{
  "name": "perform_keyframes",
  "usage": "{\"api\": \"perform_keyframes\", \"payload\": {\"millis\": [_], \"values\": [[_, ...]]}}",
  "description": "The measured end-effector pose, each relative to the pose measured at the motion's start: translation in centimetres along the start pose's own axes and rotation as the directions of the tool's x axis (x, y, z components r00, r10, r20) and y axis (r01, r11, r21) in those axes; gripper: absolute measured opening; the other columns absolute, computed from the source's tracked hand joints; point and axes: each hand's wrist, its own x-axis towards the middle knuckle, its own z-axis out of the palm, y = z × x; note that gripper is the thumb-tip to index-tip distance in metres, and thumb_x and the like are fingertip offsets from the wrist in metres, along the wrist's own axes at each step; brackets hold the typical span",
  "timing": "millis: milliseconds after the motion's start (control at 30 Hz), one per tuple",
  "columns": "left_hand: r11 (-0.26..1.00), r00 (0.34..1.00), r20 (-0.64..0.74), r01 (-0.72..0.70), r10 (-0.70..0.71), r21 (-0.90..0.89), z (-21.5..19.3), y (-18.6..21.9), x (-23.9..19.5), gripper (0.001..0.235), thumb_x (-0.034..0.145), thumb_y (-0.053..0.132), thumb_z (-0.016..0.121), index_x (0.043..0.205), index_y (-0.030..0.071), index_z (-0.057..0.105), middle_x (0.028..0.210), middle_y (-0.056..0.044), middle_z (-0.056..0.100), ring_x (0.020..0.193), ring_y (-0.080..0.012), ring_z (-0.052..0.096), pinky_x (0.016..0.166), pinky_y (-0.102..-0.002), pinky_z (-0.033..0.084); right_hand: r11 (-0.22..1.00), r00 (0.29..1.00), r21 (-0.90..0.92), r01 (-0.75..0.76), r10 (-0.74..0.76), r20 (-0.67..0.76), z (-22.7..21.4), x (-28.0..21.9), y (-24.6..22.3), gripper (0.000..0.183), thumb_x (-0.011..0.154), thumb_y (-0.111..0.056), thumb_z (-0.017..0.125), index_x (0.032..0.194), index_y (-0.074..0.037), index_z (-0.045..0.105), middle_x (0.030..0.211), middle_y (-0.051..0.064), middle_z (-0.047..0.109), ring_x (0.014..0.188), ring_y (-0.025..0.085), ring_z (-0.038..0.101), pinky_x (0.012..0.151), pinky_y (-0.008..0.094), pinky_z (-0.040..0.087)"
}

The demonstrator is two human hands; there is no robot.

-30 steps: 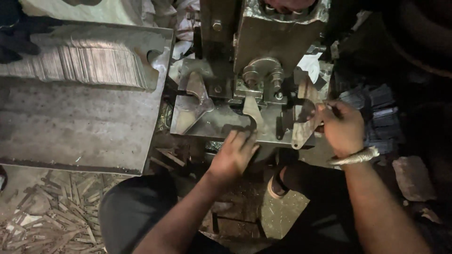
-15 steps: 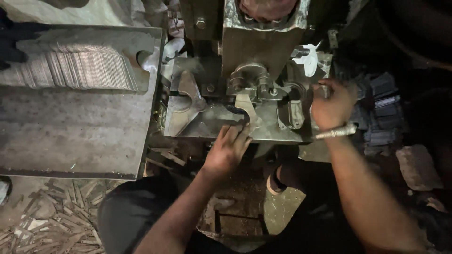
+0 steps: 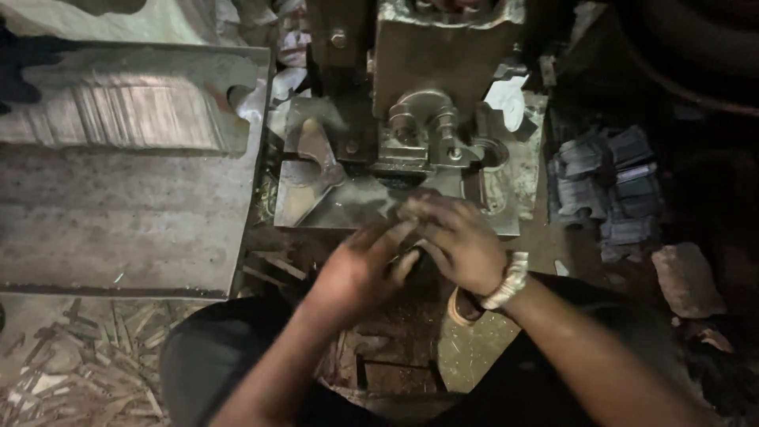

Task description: Operating a stamping press to form or punch metal components from sheet metal pieces.

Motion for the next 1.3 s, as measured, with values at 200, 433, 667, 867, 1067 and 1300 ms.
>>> {"api": "perform_keyframes", "payload": {"millis": [200,433,667,867,1067,1300], "values": [[0.979,0.961,-0.217,0.191,-0.170,0.077,-3.6,-4.2,0.6,0.046,0.088,0.021,0.071,0.129,0.002,0.063,0.124,-0.021,0.066,0.119,-0.0415,0.063,0.105,-0.048,0.049,0.719,0.836,0.430,-0.545,0.427,0.345,0.8,1.2,-0.6,0.018,0.099,-0.022,0.061,0.108,-0.012,0.073,0.090,0.005,0.078,0.080,0.020,0.074,0.074,0.037,0.057],[0.964,0.948,-0.259,0.226,-0.184,0.143,-1.1,-12.1,-0.2,0.039,0.092,0.014,0.068,0.126,-0.003,0.065,0.131,-0.024,0.063,0.123,-0.0415,0.059,0.106,-0.048,0.047,-0.130,0.605,0.786,-0.604,0.568,0.558,7.9,2.5,5.8,0.029,0.107,-0.023,0.054,0.108,0.004,0.066,0.087,0.011,0.075,0.079,0.020,0.073,0.066,0.030,0.059],[0.953,0.935,-0.351,0.145,-0.044,0.267,-0.7,-11.2,-0.4,0.033,0.093,0.009,0.064,0.122,-0.006,0.065,0.132,-0.026,0.063,0.130,-0.0433,0.057,0.111,-0.049,0.045,-0.180,0.512,0.746,-0.642,0.623,0.591,6.7,3.9,4.6,0.026,0.105,-0.025,0.054,0.107,-0.001,0.065,0.087,0.011,0.075,0.071,0.020,0.071,0.050,0.030,0.050],[0.973,0.912,-0.411,0.094,-0.001,0.208,-2.5,-9.1,-0.2,0.038,0.087,0.005,0.063,0.124,-0.006,0.066,0.124,-0.024,0.066,0.119,-0.0427,0.061,0.107,-0.049,0.049,-0.215,0.507,0.728,-0.651,0.591,0.628,7.9,2.9,5.6,0.027,0.106,-0.025,0.052,0.111,-0.002,0.066,0.092,0.010,0.076,0.074,0.019,0.072,0.055,0.030,0.054],[0.996,0.957,-0.287,-0.054,0.032,-0.069,-3.1,-5.8,-0.4,0.026,0.096,0.008,0.064,0.120,0.001,0.069,0.115,-0.021,0.069,0.110,-0.0372,0.065,0.096,-0.043,0.053,-0.313,0.555,0.789,-0.528,0.576,0.600,7.2,2.1,4.9,0.022,0.105,-0.023,0.056,0.112,-0.004,0.065,0.096,0.009,0.075,0.083,0.019,0.073,0.066,0.031,0.059],[0.927,0.966,-0.010,-0.246,0.259,0.282,4.4,-4.8,-0.2,0.040,0.092,0.014,0.064,0.131,0.006,0.068,0.128,-0.015,0.067,0.115,-0.0309,0.059,0.110,-0.047,0.041,0.520,0.638,0.458,-0.721,0.757,0.144,0.0,-0.5,2.3,0.022,0.096,-0.024,0.070,0.104,-0.005,0.074,0.086,0.008,0.074,0.073,0.018,0.069,0.061,0.032,0.053]]}}
